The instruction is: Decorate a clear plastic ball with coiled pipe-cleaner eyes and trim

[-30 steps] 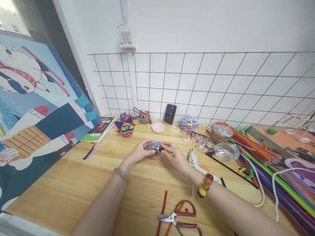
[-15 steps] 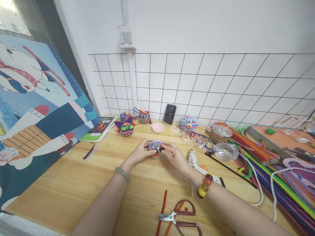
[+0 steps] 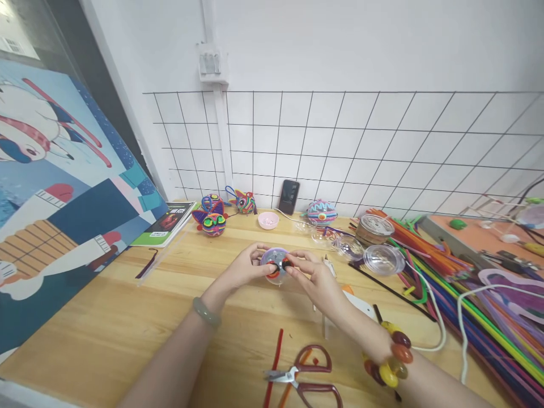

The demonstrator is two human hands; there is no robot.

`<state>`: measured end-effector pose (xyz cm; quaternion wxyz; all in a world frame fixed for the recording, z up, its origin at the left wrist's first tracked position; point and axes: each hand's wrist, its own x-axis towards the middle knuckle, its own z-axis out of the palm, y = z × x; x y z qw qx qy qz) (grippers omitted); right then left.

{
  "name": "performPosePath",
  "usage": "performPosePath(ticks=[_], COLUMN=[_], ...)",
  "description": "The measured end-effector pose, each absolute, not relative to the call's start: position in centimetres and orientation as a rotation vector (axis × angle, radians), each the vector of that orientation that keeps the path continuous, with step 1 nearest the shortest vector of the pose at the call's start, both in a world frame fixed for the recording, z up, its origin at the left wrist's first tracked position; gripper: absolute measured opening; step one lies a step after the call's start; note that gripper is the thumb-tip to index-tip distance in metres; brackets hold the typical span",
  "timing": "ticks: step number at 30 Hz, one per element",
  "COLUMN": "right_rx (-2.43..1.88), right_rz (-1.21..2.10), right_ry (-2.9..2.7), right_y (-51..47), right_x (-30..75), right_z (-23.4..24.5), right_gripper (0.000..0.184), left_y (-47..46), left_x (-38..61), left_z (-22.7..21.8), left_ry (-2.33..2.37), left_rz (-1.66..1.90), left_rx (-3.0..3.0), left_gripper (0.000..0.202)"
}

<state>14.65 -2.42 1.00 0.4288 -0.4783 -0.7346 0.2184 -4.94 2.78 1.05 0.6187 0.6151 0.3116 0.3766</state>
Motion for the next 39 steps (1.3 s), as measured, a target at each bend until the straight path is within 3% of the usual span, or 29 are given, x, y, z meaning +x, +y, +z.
performPosePath(ticks=[6,12,19,39], right_rx=[-1.246,-1.277,-1.209,-1.202], right_rz=[0.441,0.542,0.536,0.450], right_ry=[-1.840,-1.719,-1.673,-1.706], right_y=[-4.6,-5.2,-5.4,-6.0], right_x=[15.1,15.4,15.4,15.8], right_z=[2.1,2.0,1.0,1.2], right_gripper=[0.029,0.035,0.014,0.017], left_y=[1.6,1.0,1.1,0.6], left_x=[-4.3,-4.1,-3.7,-2.9], left_z=[2.0,2.6,2.1,2.5], left_ry=[0.679,0.685,0.700,0.733], left_rz=[0.832,0.806,0.796,0.742], left_rx=[1.417,1.409,1.417,1.332], left_gripper=[0.048,0.046,0.046,0.051])
